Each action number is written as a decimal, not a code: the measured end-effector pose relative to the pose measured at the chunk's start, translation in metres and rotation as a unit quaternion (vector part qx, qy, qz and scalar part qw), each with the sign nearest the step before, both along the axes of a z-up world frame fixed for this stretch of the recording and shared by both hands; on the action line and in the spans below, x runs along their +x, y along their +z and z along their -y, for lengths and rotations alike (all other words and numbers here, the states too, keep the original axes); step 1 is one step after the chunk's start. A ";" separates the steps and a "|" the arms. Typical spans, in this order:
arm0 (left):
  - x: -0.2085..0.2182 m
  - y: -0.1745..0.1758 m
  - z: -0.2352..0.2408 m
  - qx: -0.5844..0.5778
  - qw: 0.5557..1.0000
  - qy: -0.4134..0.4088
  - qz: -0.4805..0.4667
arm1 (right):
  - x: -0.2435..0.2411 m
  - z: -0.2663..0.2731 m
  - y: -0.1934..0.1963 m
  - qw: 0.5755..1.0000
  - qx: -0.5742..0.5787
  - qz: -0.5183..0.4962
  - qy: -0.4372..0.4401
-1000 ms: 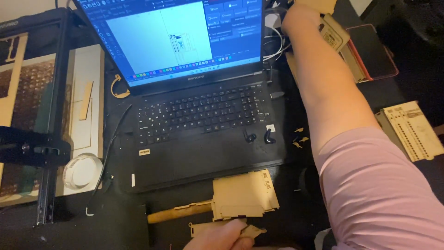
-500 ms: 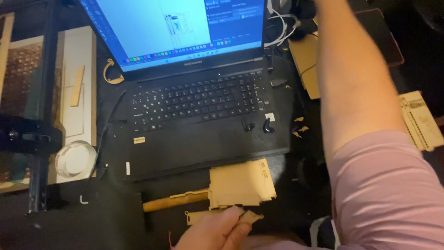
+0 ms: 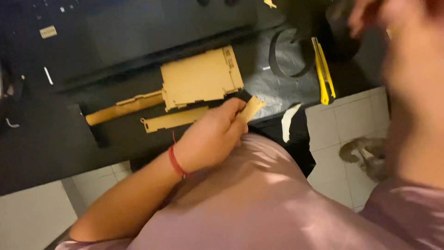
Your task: The person assembles a wooden model kit by popping out pre-cut pieces from a laser-cut sheet. They use a small metal tool to pry out the pieces and a yellow utility knife to clean the edges. The person also uses a hammer to tap pieces into place.
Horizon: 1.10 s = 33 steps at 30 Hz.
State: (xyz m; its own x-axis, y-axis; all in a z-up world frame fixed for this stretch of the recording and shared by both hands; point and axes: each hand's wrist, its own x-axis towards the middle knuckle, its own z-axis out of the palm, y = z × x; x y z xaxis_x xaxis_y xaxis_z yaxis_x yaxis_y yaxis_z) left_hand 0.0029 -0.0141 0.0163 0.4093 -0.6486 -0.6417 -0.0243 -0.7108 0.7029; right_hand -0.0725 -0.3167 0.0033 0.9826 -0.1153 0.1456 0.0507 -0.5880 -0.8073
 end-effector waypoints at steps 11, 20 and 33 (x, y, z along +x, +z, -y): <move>-0.017 -0.040 0.002 -0.049 0.996 0.051 0.059 | -0.041 -0.128 -0.049 0.982 0.154 0.089 -0.057; -0.012 -0.037 -0.003 -0.038 0.997 0.055 0.037 | -0.033 -0.143 -0.059 0.987 0.130 0.053 -0.073; -0.011 -0.102 -0.010 -0.151 0.981 0.070 0.097 | -0.025 -0.136 -0.063 0.986 0.116 0.117 -0.040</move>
